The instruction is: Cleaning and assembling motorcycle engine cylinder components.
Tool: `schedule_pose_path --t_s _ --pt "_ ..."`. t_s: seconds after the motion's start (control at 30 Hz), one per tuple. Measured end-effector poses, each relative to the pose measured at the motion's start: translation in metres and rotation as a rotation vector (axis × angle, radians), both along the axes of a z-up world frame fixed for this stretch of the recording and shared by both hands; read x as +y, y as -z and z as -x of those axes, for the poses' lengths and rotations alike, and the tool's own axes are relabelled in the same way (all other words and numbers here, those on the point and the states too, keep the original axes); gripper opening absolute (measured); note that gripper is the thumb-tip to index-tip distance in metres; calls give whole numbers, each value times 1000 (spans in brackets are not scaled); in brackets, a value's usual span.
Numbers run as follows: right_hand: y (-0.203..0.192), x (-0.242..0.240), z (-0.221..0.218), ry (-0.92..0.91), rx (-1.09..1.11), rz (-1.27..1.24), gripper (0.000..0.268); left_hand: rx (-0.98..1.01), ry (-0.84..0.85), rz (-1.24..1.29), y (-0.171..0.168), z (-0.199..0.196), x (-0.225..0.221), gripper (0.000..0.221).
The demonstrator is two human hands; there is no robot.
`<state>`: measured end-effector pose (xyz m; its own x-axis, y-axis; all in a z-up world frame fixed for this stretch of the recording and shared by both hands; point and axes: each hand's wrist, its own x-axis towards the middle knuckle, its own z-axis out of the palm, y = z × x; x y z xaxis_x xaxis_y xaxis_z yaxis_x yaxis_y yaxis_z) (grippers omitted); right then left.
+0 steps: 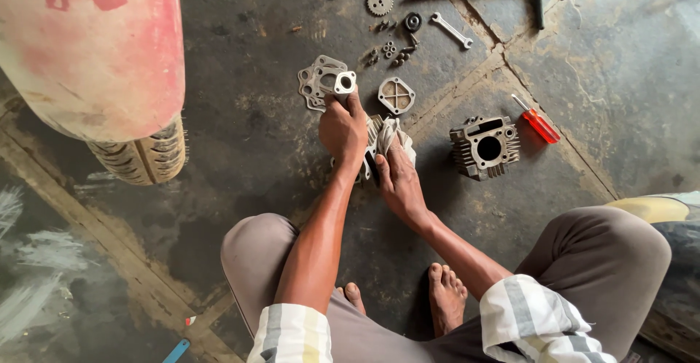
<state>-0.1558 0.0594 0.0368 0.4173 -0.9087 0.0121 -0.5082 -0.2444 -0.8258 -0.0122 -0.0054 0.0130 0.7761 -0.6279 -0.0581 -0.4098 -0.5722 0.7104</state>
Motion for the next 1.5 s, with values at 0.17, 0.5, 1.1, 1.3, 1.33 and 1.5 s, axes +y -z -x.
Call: schedule_pose_path --t_s 0.17,0.5,1.1,1.3,1.33,1.5 --pt "-7 9 -4 47 -16 -23 53 -8 9 0 -6 4 3 45" --pt "-17 53 -1 227 -12 -242 58 -2 22 32 -10 11 3 42" --pt "-16 79 -1 87 -14 -66 59 39 -27 42 -9 8 4 44" --pt "-26 59 -5 13 -37 -33 58 33 -42 67 -6 9 3 43" --pt "-30 56 -7 1 -63 -54 59 16 -42 67 -4 8 3 43" --pt "-12 52 1 -67 -17 47 60 55 -39 62 -8 3 0 44"
